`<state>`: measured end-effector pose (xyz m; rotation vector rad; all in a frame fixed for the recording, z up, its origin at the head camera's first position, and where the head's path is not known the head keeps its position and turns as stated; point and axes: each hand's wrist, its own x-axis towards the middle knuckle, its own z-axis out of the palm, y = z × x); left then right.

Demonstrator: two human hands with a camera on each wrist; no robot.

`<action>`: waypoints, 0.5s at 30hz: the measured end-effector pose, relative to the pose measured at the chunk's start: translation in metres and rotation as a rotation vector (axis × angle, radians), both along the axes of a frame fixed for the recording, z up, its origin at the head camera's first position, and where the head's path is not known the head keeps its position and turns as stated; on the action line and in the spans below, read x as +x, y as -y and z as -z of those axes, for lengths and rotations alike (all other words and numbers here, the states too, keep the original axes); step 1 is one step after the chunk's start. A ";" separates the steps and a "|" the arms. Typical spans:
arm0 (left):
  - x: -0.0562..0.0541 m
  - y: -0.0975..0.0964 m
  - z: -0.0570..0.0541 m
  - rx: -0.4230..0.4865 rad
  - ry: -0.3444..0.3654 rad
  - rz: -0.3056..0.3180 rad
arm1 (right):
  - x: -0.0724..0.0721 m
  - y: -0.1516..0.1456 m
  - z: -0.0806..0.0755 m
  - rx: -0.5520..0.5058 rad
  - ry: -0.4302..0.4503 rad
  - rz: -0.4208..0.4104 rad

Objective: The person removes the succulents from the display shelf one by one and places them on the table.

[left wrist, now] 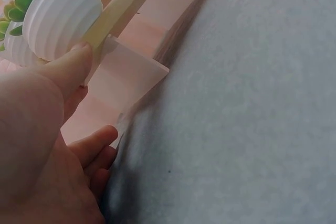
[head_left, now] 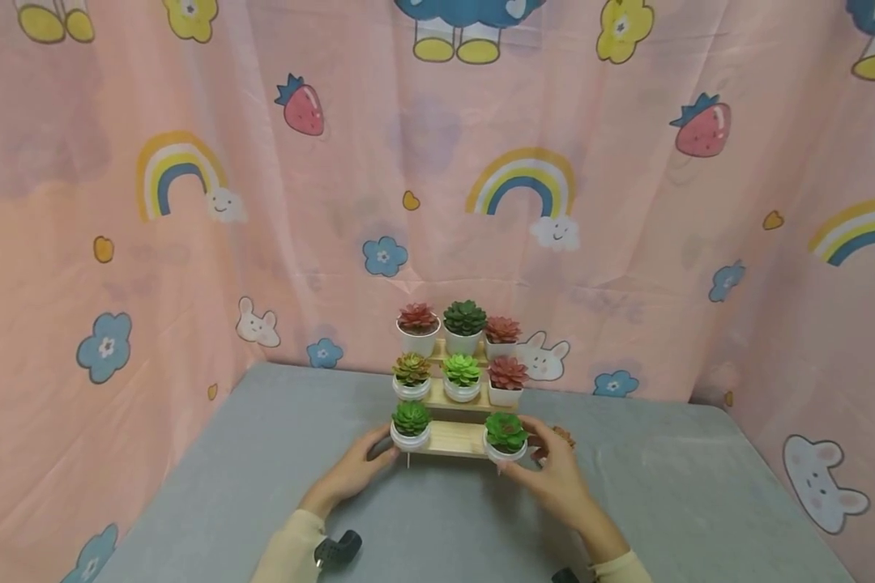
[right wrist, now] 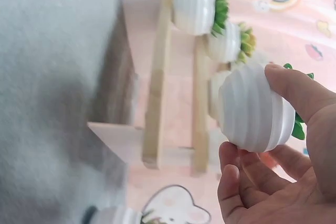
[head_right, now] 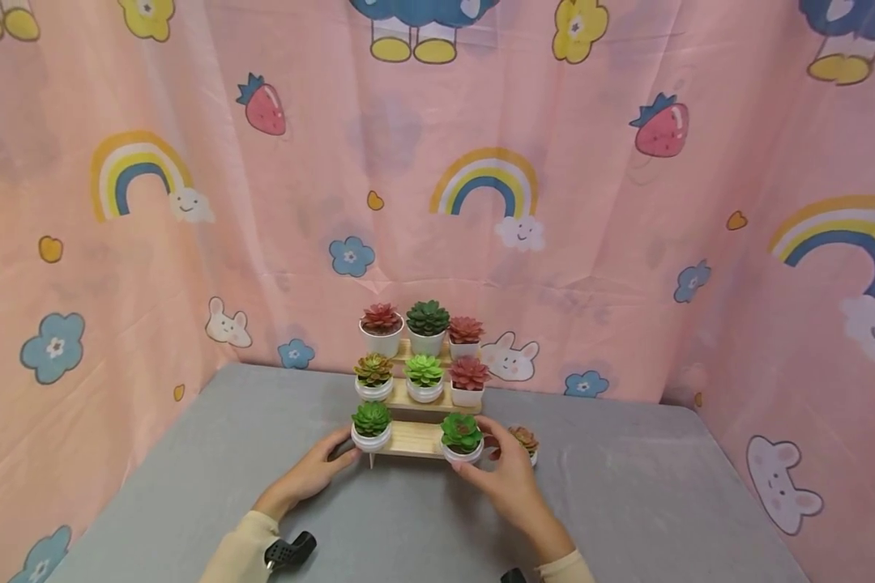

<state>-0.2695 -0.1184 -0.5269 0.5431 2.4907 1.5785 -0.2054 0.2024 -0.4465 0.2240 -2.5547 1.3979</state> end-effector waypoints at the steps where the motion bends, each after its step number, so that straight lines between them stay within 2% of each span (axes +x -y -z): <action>1: 0.000 0.000 0.001 0.002 -0.001 0.001 | 0.001 -0.002 -0.002 0.004 -0.003 -0.001; 7: -0.001 0.001 0.003 0.011 -0.007 0.009 | 0.005 -0.020 -0.014 0.033 0.001 0.027; 15: -0.001 0.002 0.003 0.004 0.002 0.007 | 0.003 -0.051 -0.016 0.057 -0.050 0.070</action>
